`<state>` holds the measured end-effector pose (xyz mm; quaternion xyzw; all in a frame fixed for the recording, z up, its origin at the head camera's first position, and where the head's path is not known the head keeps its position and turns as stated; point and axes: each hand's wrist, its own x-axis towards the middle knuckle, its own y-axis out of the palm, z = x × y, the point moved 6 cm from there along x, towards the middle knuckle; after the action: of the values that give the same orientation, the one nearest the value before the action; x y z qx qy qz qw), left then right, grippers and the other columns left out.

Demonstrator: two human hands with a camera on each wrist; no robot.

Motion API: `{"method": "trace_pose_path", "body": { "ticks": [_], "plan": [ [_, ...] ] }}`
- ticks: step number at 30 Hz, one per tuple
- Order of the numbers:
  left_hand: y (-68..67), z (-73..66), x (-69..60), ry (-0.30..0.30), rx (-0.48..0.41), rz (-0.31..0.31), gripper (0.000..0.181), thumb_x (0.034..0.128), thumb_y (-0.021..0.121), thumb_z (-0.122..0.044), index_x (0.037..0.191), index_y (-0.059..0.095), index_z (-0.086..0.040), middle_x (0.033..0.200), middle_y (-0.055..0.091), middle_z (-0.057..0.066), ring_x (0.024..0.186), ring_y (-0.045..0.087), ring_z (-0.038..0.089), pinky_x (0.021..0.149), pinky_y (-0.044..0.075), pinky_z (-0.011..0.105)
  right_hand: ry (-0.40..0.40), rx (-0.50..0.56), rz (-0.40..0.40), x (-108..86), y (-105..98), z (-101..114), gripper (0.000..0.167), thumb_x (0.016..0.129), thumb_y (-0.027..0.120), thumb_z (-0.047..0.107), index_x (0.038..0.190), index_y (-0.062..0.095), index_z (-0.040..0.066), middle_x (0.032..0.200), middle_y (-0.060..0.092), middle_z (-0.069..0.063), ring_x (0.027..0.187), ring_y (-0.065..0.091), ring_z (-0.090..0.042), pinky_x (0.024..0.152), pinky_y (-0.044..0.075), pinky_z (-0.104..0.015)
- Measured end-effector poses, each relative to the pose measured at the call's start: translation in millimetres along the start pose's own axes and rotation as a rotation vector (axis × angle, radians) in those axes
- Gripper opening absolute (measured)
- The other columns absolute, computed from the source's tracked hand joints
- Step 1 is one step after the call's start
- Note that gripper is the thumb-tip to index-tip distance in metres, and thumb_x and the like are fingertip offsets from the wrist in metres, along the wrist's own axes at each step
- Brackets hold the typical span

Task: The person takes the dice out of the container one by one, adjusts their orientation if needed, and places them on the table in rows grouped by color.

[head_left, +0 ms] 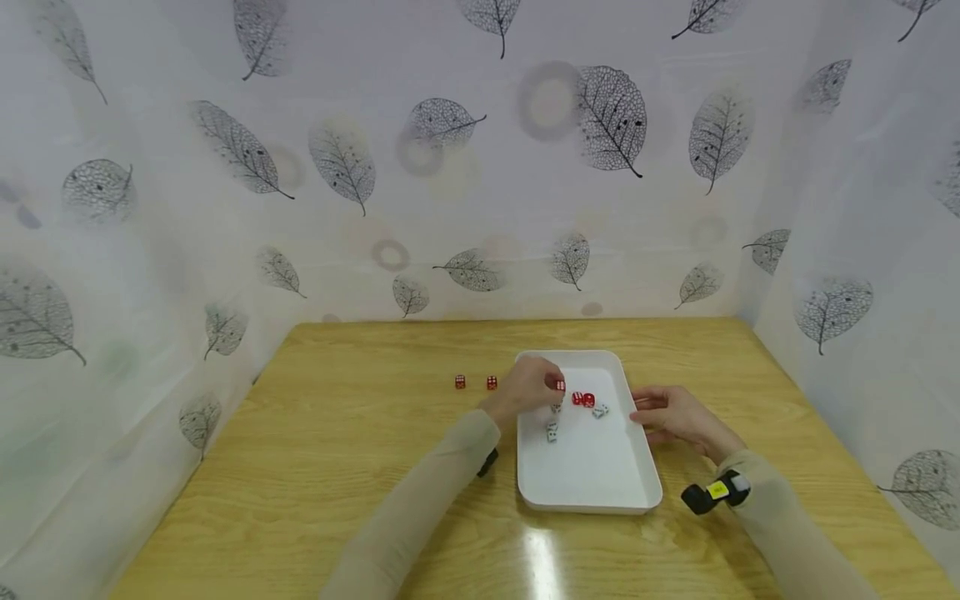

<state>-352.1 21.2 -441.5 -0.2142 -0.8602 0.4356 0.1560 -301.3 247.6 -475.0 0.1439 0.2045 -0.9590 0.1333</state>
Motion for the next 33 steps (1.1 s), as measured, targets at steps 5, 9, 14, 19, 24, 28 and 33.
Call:
{"method": "trace_pose_path", "body": {
  "ticks": [5,9,14,19,24,28,33],
  "plan": [
    [-7.7,6.7,-5.4,-0.034,-0.106,-0.014,0.022,0.084,0.076,-0.015,0.105,0.075,-0.009,0.095,0.073,-0.001,0.083,0.063,0.007,0.073,0.052,0.019,-0.005,-0.003,0.007,0.5,0.2,-0.3,0.059,0.093,0.066,0.012,0.141,0.04,-0.01,0.128,0.055,-0.028,0.093,0.066,-0.018,0.078,0.059,-0.038],
    [-15.3,11.2,-11.7,-0.029,-0.18,-0.026,0.024,0.0851,0.075,-0.014,0.108,0.074,-0.006,0.097,0.073,0.001,0.083,0.063,0.007,0.072,0.053,0.019,-0.009,0.0,0.01,-0.1,0.2,0.6,0.059,0.093,0.066,0.012,0.141,0.039,-0.01,0.128,0.055,-0.028,0.094,0.066,-0.018,0.078,0.059,-0.039],
    [-24.2,15.7,-19.7,-0.007,-0.224,-0.022,0.023,0.0864,0.074,-0.013,0.107,0.073,-0.003,0.094,0.072,0.0,0.081,0.063,0.008,0.071,0.054,0.02,-0.014,0.003,0.008,0.6,0.0,0.2,0.059,0.093,0.066,0.011,0.141,0.039,-0.01,0.129,0.054,-0.029,0.094,0.066,-0.018,0.078,0.059,-0.039],
    [-32.9,21.7,-24.9,-0.015,-0.193,-0.023,0.02,0.0874,0.074,-0.015,0.104,0.074,-0.004,0.092,0.072,0.0,0.08,0.063,0.008,0.072,0.053,0.02,-0.011,0.002,0.002,-0.7,0.1,0.4,0.059,0.092,0.067,0.012,0.141,0.041,-0.009,0.13,0.054,-0.029,0.095,0.066,-0.019,0.078,0.059,-0.039],
    [-42.6,30.8,-30.3,-0.003,-0.178,-0.047,0.012,0.0869,0.074,-0.016,0.096,0.075,-0.008,0.089,0.072,0.001,0.078,0.063,0.009,0.071,0.053,0.022,-0.008,-0.005,0.004,-1.1,-0.2,1.2,0.059,0.093,0.067,0.012,0.141,0.04,-0.009,0.131,0.054,-0.03,0.096,0.065,-0.02,0.078,0.059,-0.039],
    [-49.3,42.6,-35.4,0.016,-0.21,-0.069,0.012,0.0859,0.074,-0.014,0.095,0.075,-0.007,0.089,0.073,0.003,0.077,0.063,0.009,0.071,0.053,0.022,-0.007,-0.005,0.004,-2.0,0.2,2.3,0.059,0.093,0.066,0.011,0.142,0.039,-0.009,0.13,0.053,-0.03,0.096,0.065,-0.019,0.079,0.059,-0.039],
    [-56.8,58.8,-44.3,0.008,-0.239,-0.093,0.016,0.0843,0.076,-0.013,0.098,0.075,-0.004,0.09,0.073,0.003,0.078,0.064,0.01,0.074,0.054,0.025,-0.007,-0.005,0.009,-2.0,1.8,0.7,0.06,0.093,0.067,0.012,0.142,0.039,-0.01,0.13,0.053,-0.03,0.095,0.065,-0.019,0.079,0.059,-0.04]
  ]
}}
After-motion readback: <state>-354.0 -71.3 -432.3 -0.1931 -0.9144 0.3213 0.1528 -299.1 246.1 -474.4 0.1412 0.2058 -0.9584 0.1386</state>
